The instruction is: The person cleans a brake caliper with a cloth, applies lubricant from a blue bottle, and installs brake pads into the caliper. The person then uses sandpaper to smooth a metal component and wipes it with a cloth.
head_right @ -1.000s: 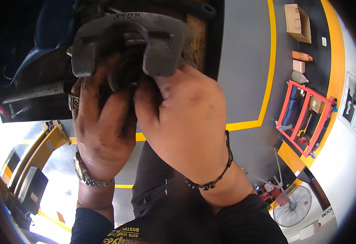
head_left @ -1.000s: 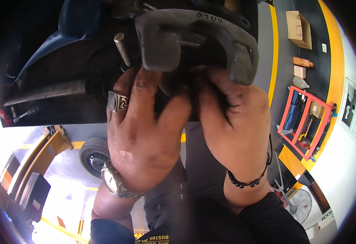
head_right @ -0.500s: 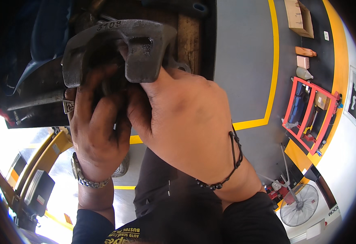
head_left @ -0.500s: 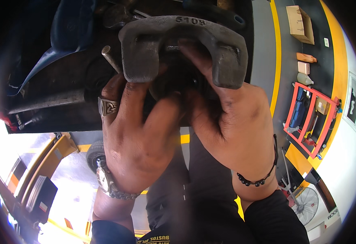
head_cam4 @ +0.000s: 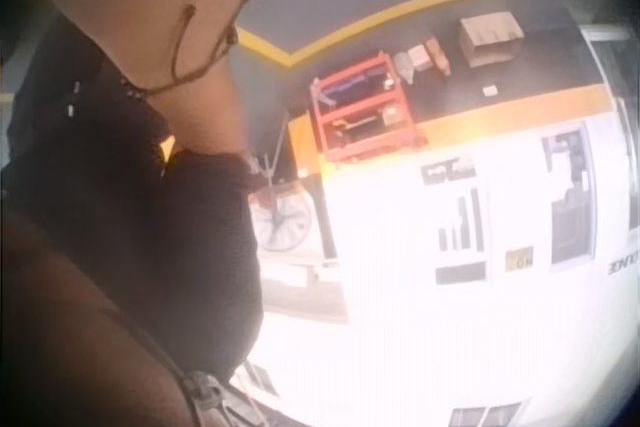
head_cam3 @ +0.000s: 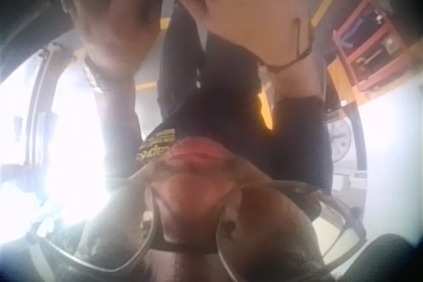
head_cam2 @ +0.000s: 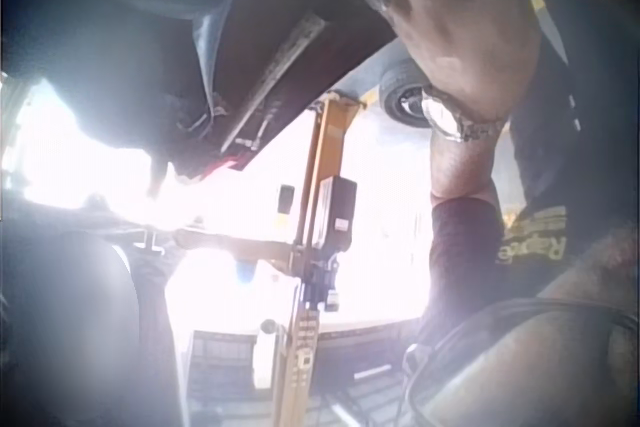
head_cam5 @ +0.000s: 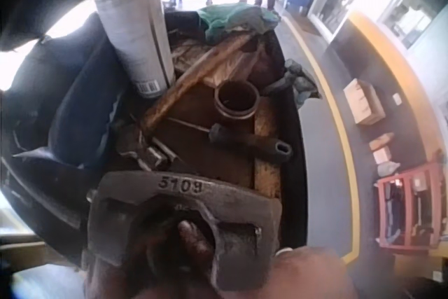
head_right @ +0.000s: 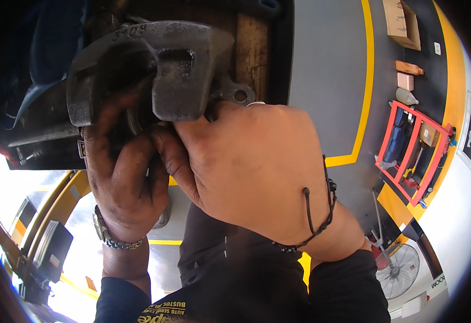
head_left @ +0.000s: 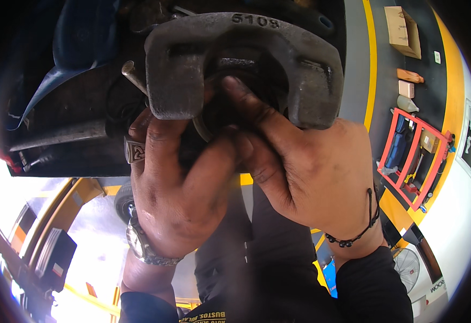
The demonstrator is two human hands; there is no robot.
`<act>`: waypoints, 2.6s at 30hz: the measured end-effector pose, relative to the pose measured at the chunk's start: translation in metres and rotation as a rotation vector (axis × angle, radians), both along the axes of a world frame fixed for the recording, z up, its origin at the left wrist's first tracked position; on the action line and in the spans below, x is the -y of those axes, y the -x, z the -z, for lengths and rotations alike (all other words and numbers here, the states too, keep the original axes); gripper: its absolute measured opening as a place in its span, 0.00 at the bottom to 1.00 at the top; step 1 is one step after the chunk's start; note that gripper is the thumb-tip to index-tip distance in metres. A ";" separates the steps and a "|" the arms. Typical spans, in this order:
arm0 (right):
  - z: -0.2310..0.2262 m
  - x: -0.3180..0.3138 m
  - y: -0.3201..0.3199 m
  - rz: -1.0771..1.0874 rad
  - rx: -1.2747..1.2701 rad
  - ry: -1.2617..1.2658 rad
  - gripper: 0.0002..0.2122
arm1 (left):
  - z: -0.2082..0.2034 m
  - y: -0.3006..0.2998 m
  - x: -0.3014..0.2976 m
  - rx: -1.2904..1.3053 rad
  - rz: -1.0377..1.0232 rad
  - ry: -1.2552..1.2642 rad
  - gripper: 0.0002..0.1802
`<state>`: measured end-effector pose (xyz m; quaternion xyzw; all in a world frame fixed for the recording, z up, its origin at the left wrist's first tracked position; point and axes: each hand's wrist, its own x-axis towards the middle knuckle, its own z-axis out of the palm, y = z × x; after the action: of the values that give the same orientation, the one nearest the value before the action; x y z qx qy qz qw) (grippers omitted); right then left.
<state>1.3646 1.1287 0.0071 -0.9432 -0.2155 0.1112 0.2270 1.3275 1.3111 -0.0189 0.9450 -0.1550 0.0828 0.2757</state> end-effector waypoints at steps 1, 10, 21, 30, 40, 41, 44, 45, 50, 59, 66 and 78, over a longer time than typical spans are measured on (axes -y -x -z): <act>-0.001 0.001 -0.001 -0.016 -0.025 0.004 0.12 | -0.001 0.000 0.000 -0.014 0.000 0.001 0.10; 0.009 0.001 -0.001 -0.019 0.041 -0.137 0.11 | -0.004 0.001 0.001 -0.025 -0.003 -0.055 0.10; -0.016 0.005 0.006 -0.081 -0.293 -0.001 0.23 | -0.013 0.001 -0.003 -0.036 0.073 -0.175 0.12; -0.001 0.036 -0.002 -0.331 -0.156 -0.022 0.20 | -0.028 -0.016 -0.007 -0.267 0.156 -0.141 0.15; 0.019 0.059 -0.055 -0.272 -0.129 -0.555 0.37 | -0.022 -0.022 -0.016 -0.311 0.272 0.007 0.13; 0.015 0.055 -0.057 -0.272 -0.223 -0.541 0.38 | -0.023 -0.028 -0.023 -0.283 0.333 -0.013 0.12; 0.008 0.045 -0.084 -0.491 -0.257 -0.488 0.43 | -0.023 -0.036 -0.037 -0.319 0.458 -0.018 0.10; 0.008 0.039 -0.093 -0.514 -0.274 -0.520 0.44 | -0.022 -0.038 -0.040 -0.350 0.473 0.009 0.11; 0.007 0.022 -0.091 -0.394 -0.363 -0.557 0.50 | -0.019 -0.027 -0.046 -0.286 0.410 0.044 0.16; 0.016 0.019 -0.085 -0.312 -0.578 -0.750 0.30 | -0.037 0.049 0.016 -0.387 -0.293 0.567 0.33; 0.005 0.018 -0.085 -0.345 -0.664 -0.627 0.31 | -0.053 0.030 0.030 -0.669 -0.315 0.296 0.38; 0.001 0.034 -0.074 -0.628 -0.228 -0.647 0.40 | -0.052 0.010 0.013 -1.028 -0.169 0.530 0.23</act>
<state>1.4388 1.0949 0.0062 -0.6947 -0.4880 0.2045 0.4873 1.3175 1.2984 0.0334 0.7718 0.1007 -0.3286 0.5350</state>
